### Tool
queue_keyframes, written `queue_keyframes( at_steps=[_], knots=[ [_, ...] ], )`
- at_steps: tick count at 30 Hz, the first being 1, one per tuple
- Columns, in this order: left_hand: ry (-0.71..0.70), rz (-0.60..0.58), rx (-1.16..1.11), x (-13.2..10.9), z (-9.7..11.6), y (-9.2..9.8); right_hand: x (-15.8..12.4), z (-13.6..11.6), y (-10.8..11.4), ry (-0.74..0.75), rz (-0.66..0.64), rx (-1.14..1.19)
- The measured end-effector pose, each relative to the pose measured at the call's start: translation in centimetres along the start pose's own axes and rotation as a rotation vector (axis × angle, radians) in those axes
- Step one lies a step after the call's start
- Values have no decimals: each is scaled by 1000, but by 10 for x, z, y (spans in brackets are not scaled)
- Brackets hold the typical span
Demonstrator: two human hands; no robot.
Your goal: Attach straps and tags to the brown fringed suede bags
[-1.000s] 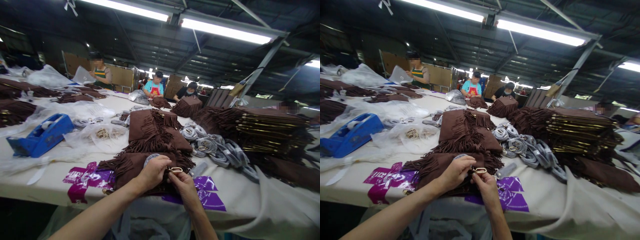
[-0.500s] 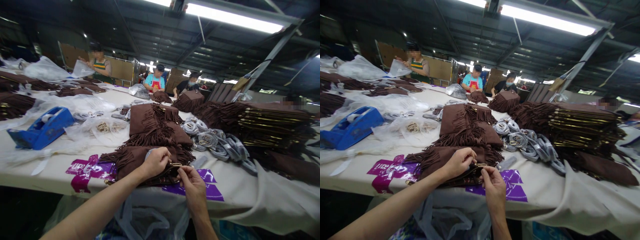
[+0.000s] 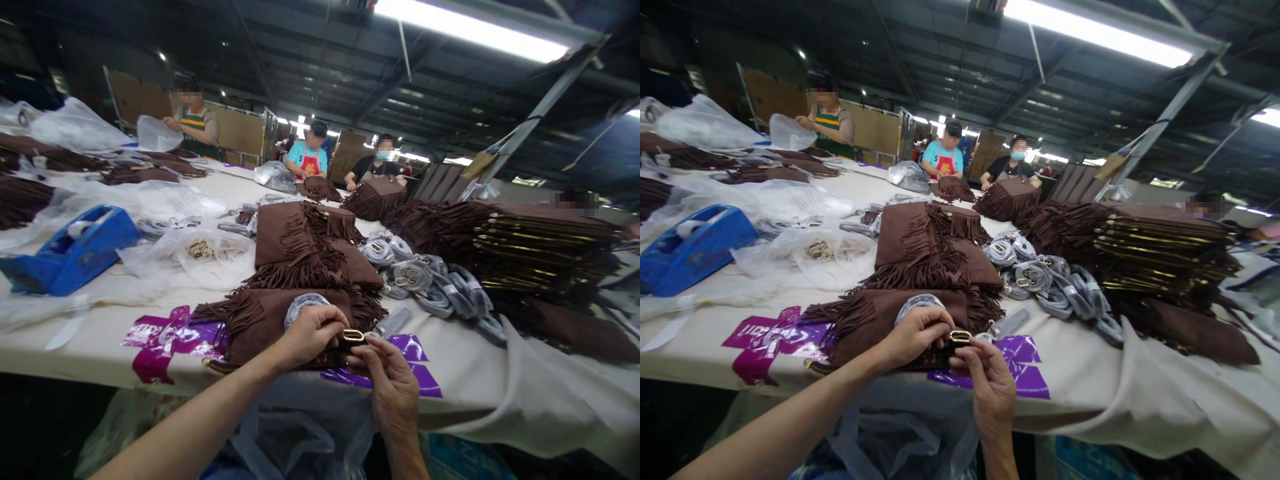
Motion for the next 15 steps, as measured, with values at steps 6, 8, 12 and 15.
queue_keyframes(
  at_steps=[6, 8, 12, 15],
  knots=[
    [6, -26, -128, -6, -7, 0, -4, -12, 5, 114, 24, -57],
    [-25, -27, -143, -7, -7, -1, -5, -13, 8, 124, 27, -74],
    [-74, -75, -157, -10, -5, -2, -5, -13, 6, 114, -27, -198],
    [-105, -130, -164, -12, 0, -3, -2, -12, -1, 123, -117, -385]
  ],
)
Point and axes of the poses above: each hand's wrist, its own x-axis towards the middle knuckle, its own y-axis out of the back of the hand, z = x × y, the point moved 4 cm from there along x, towards the middle knuckle, and after that the axes turned 7 degrees about -z, right-handed, at the moved point
